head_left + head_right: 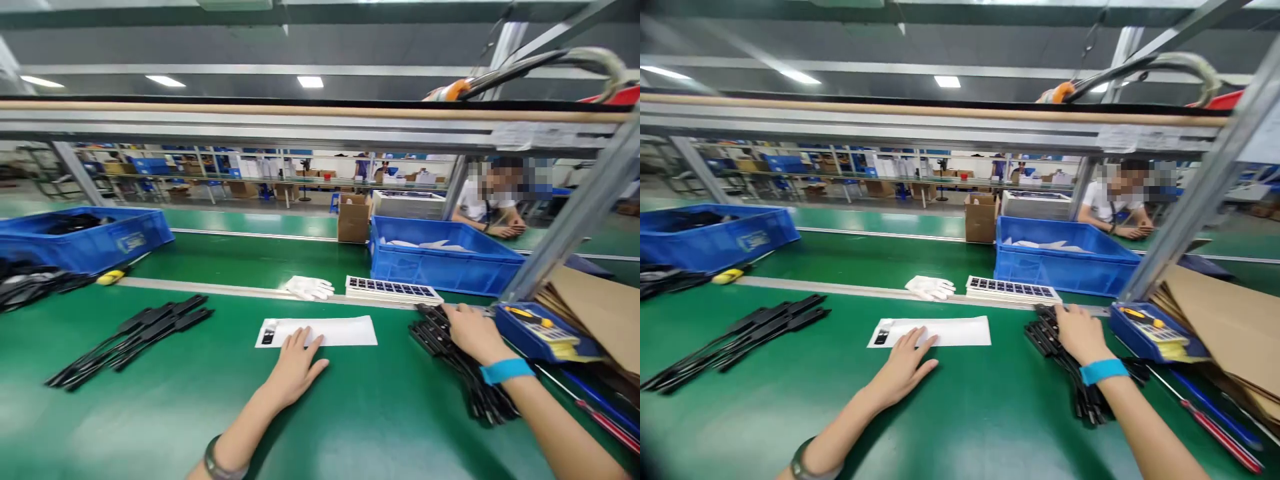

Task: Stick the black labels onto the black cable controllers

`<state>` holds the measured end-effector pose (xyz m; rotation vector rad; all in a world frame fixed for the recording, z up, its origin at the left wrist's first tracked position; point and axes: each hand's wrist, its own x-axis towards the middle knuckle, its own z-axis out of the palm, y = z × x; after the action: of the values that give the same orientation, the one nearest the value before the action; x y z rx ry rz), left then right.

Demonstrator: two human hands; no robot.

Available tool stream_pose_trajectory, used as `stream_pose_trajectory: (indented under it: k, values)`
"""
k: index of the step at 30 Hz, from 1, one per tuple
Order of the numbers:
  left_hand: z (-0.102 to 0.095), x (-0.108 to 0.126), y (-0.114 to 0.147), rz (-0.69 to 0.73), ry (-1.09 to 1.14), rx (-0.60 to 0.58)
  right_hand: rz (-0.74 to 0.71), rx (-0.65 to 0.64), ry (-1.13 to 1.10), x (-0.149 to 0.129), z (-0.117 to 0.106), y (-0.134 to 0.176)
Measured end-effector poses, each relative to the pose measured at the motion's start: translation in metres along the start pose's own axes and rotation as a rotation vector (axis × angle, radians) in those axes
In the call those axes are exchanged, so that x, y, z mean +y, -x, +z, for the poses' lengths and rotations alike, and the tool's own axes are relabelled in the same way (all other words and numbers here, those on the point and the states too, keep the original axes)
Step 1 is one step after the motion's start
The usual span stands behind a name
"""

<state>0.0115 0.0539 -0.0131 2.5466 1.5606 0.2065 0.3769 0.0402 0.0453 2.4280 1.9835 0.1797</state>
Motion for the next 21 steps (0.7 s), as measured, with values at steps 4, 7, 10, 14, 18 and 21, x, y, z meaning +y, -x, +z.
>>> stream_pose_trajectory:
  k: [4,7,10,14,18,21]
  values:
    - [0.001,0.015,0.004,-0.015,0.021,0.012,-0.186,0.218,-0.021,-0.042,0.015,-0.025]
    - [0.012,0.016,0.001,-0.009,0.05,0.075,-0.523,0.158,-0.398,-0.129,0.017,-0.047]
    - [0.021,0.013,-0.002,0.001,0.084,0.128,-0.714,-0.066,-0.666,-0.228,0.018,-0.053]
    - [0.023,0.011,-0.001,0.05,0.189,0.132,-0.731,-0.108,-0.703,-0.313,0.032,-0.05]
    - [0.027,0.013,0.0,0.086,0.234,0.163,-0.729,-0.047,-0.756,-0.327,0.028,-0.041]
    - [0.026,0.009,-0.005,0.083,0.129,0.143,-0.756,0.135,-1.035,-0.306,0.004,-0.027]
